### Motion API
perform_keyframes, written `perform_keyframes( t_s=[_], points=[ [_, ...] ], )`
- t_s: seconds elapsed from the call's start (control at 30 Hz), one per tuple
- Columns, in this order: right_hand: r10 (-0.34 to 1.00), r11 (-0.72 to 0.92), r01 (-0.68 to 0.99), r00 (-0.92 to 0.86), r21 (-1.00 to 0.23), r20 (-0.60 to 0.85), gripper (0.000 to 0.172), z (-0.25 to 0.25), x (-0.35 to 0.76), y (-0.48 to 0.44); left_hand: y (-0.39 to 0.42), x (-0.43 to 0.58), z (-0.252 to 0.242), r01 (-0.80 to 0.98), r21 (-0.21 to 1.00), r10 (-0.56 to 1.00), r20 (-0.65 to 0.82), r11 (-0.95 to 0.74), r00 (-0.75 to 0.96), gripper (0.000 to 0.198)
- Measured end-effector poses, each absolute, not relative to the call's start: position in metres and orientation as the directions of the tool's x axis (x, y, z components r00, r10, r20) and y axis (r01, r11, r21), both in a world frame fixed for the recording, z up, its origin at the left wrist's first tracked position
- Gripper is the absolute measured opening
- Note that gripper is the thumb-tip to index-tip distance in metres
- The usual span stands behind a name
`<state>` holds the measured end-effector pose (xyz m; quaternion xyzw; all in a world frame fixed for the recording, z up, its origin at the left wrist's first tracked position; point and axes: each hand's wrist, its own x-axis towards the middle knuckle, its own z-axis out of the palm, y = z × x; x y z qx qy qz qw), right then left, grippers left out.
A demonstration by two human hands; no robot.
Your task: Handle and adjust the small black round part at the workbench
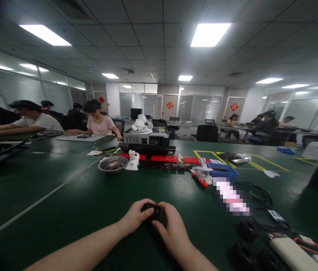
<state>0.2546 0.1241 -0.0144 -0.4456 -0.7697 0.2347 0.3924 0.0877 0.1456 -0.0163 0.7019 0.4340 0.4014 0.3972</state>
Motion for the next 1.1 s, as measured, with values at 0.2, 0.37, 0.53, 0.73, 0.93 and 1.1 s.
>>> perform_keyframes(
  t_s=[0.2, 0.37, 0.53, 0.73, 0.93, 1.1],
  points=[
    [0.92, 0.391, 0.451, -0.215, -0.803, 0.327, 0.034, -0.017, 0.254, 0.13, 0.141, 0.09, -0.011, 0.342, 0.874, 0.927, 0.263, -0.346, 0.265, 0.033],
    [0.935, 0.347, 0.476, -0.24, -0.808, 0.26, 0.043, -0.017, 0.255, 0.133, 0.133, 0.091, -0.006, 0.428, 0.804, 0.906, 0.318, -0.413, 0.278, 0.035],
    [0.93, 0.36, 0.471, -0.244, -0.805, 0.274, 0.036, -0.014, 0.254, 0.128, 0.131, 0.09, -0.007, 0.403, 0.807, 0.894, 0.324, -0.432, 0.309, 0.042],
    [0.852, 0.523, 0.477, -0.306, -0.707, 0.425, 0.029, -0.007, 0.257, 0.122, 0.139, 0.091, -0.018, 0.046, 0.968, 0.922, 0.218, -0.245, 0.32, 0.047],
    [0.811, 0.584, 0.451, -0.355, -0.675, 0.464, 0.038, -0.014, 0.257, 0.124, 0.144, 0.093, -0.019, 0.019, 0.988, 0.947, 0.143, -0.155, 0.288, 0.046],
    [0.932, 0.361, 0.398, -0.178, -0.843, 0.315, 0.045, -0.019, 0.255, 0.131, 0.138, 0.091, -0.009, 0.271, 0.895, 0.924, 0.291, -0.354, 0.248, 0.036]
  ],
)
